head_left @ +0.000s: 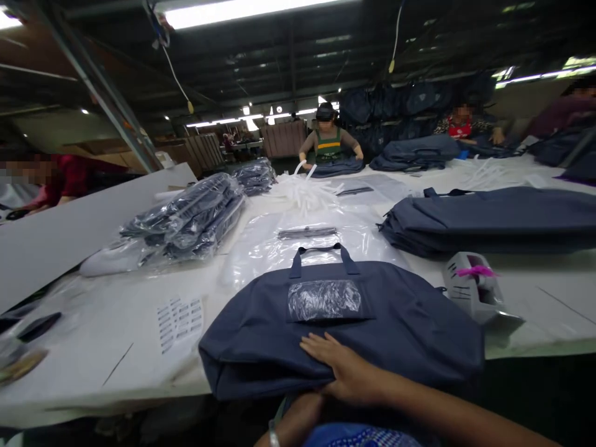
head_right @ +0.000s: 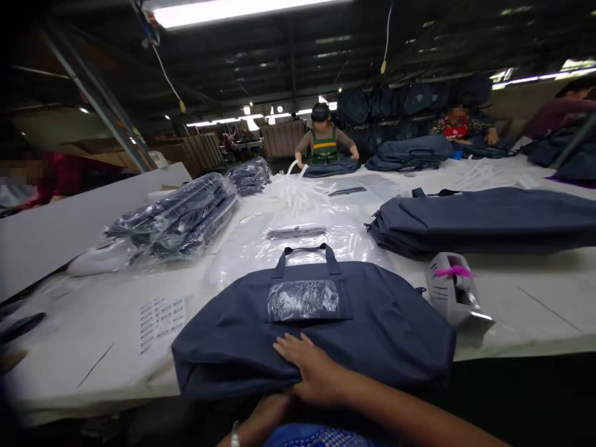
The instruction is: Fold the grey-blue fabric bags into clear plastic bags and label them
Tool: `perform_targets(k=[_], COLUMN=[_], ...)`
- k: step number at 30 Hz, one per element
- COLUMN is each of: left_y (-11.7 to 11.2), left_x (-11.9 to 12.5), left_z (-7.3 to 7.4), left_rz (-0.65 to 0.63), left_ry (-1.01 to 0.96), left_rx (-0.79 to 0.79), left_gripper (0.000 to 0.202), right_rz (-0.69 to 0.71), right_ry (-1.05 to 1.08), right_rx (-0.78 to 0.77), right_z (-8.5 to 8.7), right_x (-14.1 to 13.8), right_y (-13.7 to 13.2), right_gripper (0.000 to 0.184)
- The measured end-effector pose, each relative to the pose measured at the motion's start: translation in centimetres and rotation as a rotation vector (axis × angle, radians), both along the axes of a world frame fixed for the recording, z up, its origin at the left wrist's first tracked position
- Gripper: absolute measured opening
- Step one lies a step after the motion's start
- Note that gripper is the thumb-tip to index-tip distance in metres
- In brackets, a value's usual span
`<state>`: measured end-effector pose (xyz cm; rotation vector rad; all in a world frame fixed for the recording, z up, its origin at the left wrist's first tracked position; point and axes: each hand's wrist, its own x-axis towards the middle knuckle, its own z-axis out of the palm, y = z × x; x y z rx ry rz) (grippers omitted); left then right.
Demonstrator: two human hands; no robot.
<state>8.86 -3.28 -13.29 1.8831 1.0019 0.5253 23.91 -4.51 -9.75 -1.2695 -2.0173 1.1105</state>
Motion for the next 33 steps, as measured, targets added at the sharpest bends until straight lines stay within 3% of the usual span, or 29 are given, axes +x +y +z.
perform_targets(k=[4, 5, 7, 9, 11, 14, 16, 18, 20, 21, 24, 26, 28, 31, 33], left_y=[1.0, 1.4, 2.4, 3.5, 4.7, 5.9, 6.2, 6.3, 6.3, 6.3, 6.5, 6.6, 6.4, 5.9, 5.8], left_x=[-3.4, -3.6, -3.0, -1.8, -0.5, 0.7, 0.8, 0.6, 0.4, 0.4, 0.4, 0.4, 0.3, -0.1, -0.1], left_z=[5.4, 7.0, 9.7, 10.8, 9.9, 5.8, 2.7, 0.5, -0.5, -0.6, -0.3, -0.2, -0.2, 0.7, 2.4], left_rz=[-0.533, -0.584, -0.564, -0.472, -0.411, -0.484, -0.535, -0.557, -0.564, -0.56, -0.547, -0.545, -0.533, -0.423, -0.28], left_ry=[0.173, 0.213, 0.22, 0.141, 0.055, 0.082, 0.163, 0.211, 0.215, 0.208, 0.181, 0.169, 0.154, 0.033, -0.124], left_rx=[-0.344, -0.363, -0.303, -0.162, 0.047, 0.351, 0.486, 0.563, 0.598, 0.605, 0.61, 0.597, 0.575, 0.53, 0.549], left_gripper=[0.033, 0.033, 0.03, 0.03, 0.033, 0.042, 0.05, 0.054, 0.052, 0.051, 0.05, 0.049, 0.048, 0.043, 0.04], right_rz=[0.001, 0.005, 0.04, 0.075, 0.119, 0.105, -0.078, -0.389, -0.666, -0.753, -0.807, -0.789, -0.75, -0.545, -0.308], right_ry=[0.107, 0.125, 0.147, 0.168, 0.154, 0.089, 0.02, -0.102, -0.25, -0.302, -0.346, -0.303, -0.223, -0.153, -0.218], right_rx=[-0.02, -0.036, -0.043, -0.047, -0.139, -0.344, -0.293, -0.057, 0.12, 0.129, -0.042, -0.075, 0.025, 0.248, 0.261], right_z=[-0.3, -0.2, 0.0, 0.3, 0.7, 1.3, 1.5, 1.5, 1.3, 1.2, 1.6, 2.9, 4.6, 6.1, 5.3], right_x=[0.6, 0.8, 1.2, 2.2, 4.0, 8.0, 10.8, 13.0, 14.4, 14.8, 15.2, 14.8, 14.1, 12.3, 10.6], right_y=[-0.7, -0.6, -0.2, 0.6, 2.3, 6.3, 9.8, 13.4, 16.8, 18.2, 21.2, 21.4, 19.7, 13.9, 9.2], right_gripper=[0.078, 0.071, 0.051, 0.04, 0.033, 0.028, 0.031, 0.033, 0.042, 0.051, 0.071, 0.069, 0.069, 0.064, 0.05])
